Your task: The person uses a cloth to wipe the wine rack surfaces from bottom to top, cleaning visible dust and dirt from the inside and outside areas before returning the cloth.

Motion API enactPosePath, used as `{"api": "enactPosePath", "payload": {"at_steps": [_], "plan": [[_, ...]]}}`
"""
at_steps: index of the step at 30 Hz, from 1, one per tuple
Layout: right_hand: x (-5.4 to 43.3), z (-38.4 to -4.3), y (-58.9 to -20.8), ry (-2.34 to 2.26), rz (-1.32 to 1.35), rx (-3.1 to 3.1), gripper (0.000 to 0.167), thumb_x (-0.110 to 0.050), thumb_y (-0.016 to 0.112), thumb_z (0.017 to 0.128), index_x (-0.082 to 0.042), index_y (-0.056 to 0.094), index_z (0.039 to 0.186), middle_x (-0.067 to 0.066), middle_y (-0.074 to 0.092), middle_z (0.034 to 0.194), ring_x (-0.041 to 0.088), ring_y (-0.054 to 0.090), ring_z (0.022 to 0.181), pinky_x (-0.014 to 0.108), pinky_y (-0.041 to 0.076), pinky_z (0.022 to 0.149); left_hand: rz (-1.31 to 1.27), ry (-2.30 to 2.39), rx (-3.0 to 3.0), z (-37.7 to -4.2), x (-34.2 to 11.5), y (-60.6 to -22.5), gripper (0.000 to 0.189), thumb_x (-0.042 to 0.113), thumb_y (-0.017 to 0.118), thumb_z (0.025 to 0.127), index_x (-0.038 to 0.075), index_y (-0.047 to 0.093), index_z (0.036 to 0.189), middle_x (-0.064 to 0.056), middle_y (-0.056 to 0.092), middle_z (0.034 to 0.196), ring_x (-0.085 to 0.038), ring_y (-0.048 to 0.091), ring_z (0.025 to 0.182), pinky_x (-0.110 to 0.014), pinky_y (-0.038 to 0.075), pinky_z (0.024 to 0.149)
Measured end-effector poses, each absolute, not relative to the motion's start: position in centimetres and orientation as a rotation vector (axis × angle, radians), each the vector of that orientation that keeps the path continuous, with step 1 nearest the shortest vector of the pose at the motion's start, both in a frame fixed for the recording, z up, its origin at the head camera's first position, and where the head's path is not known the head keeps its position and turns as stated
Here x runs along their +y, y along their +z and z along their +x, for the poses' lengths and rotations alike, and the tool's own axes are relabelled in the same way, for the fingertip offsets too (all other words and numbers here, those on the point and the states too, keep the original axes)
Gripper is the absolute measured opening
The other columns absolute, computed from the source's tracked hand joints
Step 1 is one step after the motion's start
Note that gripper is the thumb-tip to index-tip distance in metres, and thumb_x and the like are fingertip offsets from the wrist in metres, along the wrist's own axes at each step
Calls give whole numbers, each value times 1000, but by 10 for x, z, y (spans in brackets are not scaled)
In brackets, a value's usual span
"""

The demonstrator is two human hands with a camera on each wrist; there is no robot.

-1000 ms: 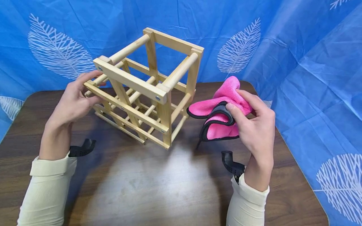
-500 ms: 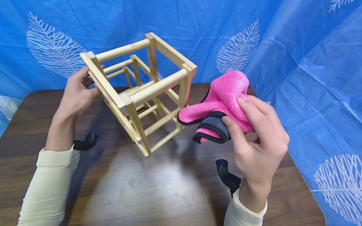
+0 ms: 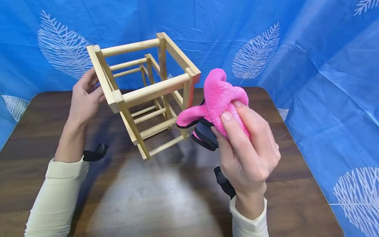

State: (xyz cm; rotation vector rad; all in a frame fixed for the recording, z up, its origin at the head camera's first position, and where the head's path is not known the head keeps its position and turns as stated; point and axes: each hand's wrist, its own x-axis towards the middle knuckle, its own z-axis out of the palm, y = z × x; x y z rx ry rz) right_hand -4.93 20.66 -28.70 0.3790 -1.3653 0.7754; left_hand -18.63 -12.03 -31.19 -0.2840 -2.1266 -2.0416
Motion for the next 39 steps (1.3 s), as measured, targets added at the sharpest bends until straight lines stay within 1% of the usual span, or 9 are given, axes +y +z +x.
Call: {"api": "enactPosePath", "payload": {"at_steps": [2, 4, 8, 11, 16, 19, 26, 34, 39], "plan": [[204, -54, -282, 761, 396, -1383, 32, -20, 93, 67, -1, 74, 85, 25, 68, 90, 46, 63, 81, 53, 54, 83, -313, -2259, -1991, -180, -120, -310, 55, 7, 48, 97, 8, 38, 151, -14, 41, 150, -34, 43, 134, -49, 35, 109], [201, -59, -277, 764, 420, -1401, 31, -18, 92, 68, -1, 74, 86, 24, 69, 91, 45, 63, 81, 52, 54, 83, -333, -2339, -1915, -177, -119, -310, 54, 12, 48, 98, 7, 37, 151, -15, 38, 151, -34, 40, 136, -53, 31, 110], [192, -67, -268, 782, 482, -1430, 28, -15, 90, 70, -1, 74, 89, 21, 70, 93, 43, 64, 83, 52, 54, 83, -312, -2275, -1933, -176, -115, -311, 55, 17, 60, 98, 8, 41, 148, -14, 44, 146, -31, 48, 129, -42, 44, 101], [185, -67, -264, 797, 529, -1466, 27, -11, 89, 71, -1, 75, 92, 20, 70, 95, 43, 65, 83, 51, 54, 83, -279, -2233, -1958, -177, -115, -312, 59, 17, 68, 94, 10, 43, 147, -12, 47, 143, -30, 51, 125, -40, 47, 97], [178, -63, -264, 783, 590, -1552, 25, -11, 87, 74, -2, 75, 94, 20, 70, 96, 42, 63, 79, 45, 55, 81, -274, -2228, -1986, -178, -116, -312, 66, 20, 68, 94, 14, 37, 152, -11, 43, 147, -29, 48, 129, -51, 39, 105], [177, -59, -264, 773, 607, -1600, 24, -11, 86, 76, -3, 76, 96, 18, 70, 97, 41, 64, 81, 44, 55, 83, -277, -2241, -1998, -180, -116, -313, 68, 21, 67, 95, 16, 34, 154, -11, 40, 149, -27, 45, 132, -53, 35, 107], [177, -51, -270, 761, 638, -1724, 25, -8, 84, 77, -3, 76, 100, 18, 70, 100, 40, 65, 85, 43, 53, 89, -223, -2265, -1974, -182, -116, -313, 66, 19, 68, 93, 16, 38, 152, -11, 41, 147, -25, 44, 131, -51, 33, 109], [183, -44, -282, 743, 663, -1859, 25, -18, 77, 87, 0, 74, 105, 21, 68, 100, 38, 64, 86, 33, 50, 94, -193, -2251, -1942, -184, -114, -313, 62, 15, 70, 91, 13, 44, 148, -12, 47, 143, -23, 45, 128, -46, 39, 105], [185, -41, -292, 793, 661, -1899, 33, -28, 71, 92, 3, 72, 105, 23, 66, 100, 37, 63, 84, 23, 47, 94, -179, -2256, -1920, -183, -113, -312, 61, 13, 69, 91, 12, 45, 147, -13, 47, 141, -22, 44, 128, -42, 40, 105]]}}
